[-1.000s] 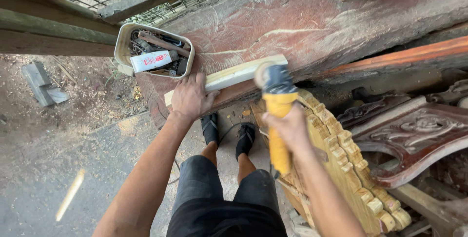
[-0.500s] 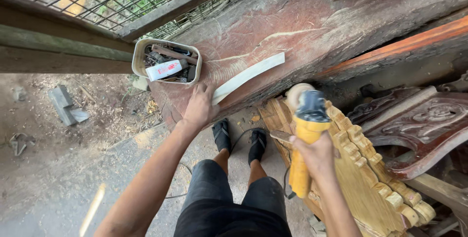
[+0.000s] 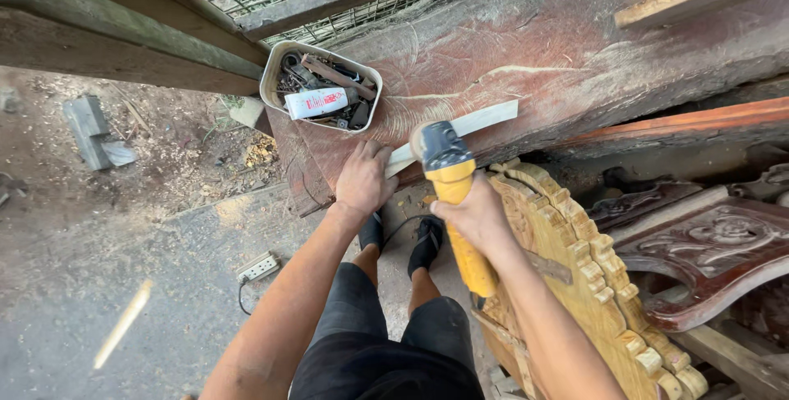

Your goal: The person uses a yellow angle grinder with a sanding disc to smooth the surface of a small wooden plank. They hold the plank with one hand and move the grinder back and forth along its length, occasionally flipping the plank to work on different sides.

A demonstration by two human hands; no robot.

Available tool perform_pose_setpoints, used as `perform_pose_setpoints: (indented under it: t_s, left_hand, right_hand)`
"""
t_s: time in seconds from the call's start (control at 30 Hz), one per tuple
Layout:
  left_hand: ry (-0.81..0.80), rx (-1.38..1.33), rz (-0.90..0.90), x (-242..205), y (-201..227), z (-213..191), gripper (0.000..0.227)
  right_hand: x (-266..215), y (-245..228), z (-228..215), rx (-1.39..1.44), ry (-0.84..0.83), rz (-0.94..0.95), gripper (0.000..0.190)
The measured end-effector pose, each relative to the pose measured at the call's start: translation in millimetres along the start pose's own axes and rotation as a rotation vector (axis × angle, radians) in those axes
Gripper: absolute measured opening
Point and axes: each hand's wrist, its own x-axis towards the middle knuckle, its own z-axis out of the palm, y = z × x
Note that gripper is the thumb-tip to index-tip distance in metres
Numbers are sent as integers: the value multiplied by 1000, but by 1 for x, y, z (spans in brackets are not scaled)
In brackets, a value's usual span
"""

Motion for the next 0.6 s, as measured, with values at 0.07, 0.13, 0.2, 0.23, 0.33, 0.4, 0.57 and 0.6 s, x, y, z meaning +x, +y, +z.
perform_pose_setpoints:
  t_s: [0.07,0.13,0.2,0.23,0.33,0.4,0.57,0.6]
  left_hand:
    - [-36,10,-19,1,-1,-3,48]
    - [-62,14,-29,2,0,-5,46]
    - [-74,15,-31,4,2,-6,46]
    - [-65,13,-25,5,1,-7,47]
    - [-56,21,-15,2,-1,-2,49]
    - [-54,48,-11,1,-1,1,48]
    - [-122,102,-54,-10,12,-12,54]
    - [-65,129,56,-16,20,-21,54]
  right_hand:
    - [11,1,-15,14,1,78,52]
    - [27,6,-36,11,27,204,46]
    - [39,13,-51,151,103,267,41]
    - [44,18,-59,223,140,297,38]
    - [51,37,-79,261,227,38,33]
    - [44,48,-90,363,287,112,27]
    - [-55,83,-124,648,399,79,27]
    - [-84,87,-133,652,404,58,28]
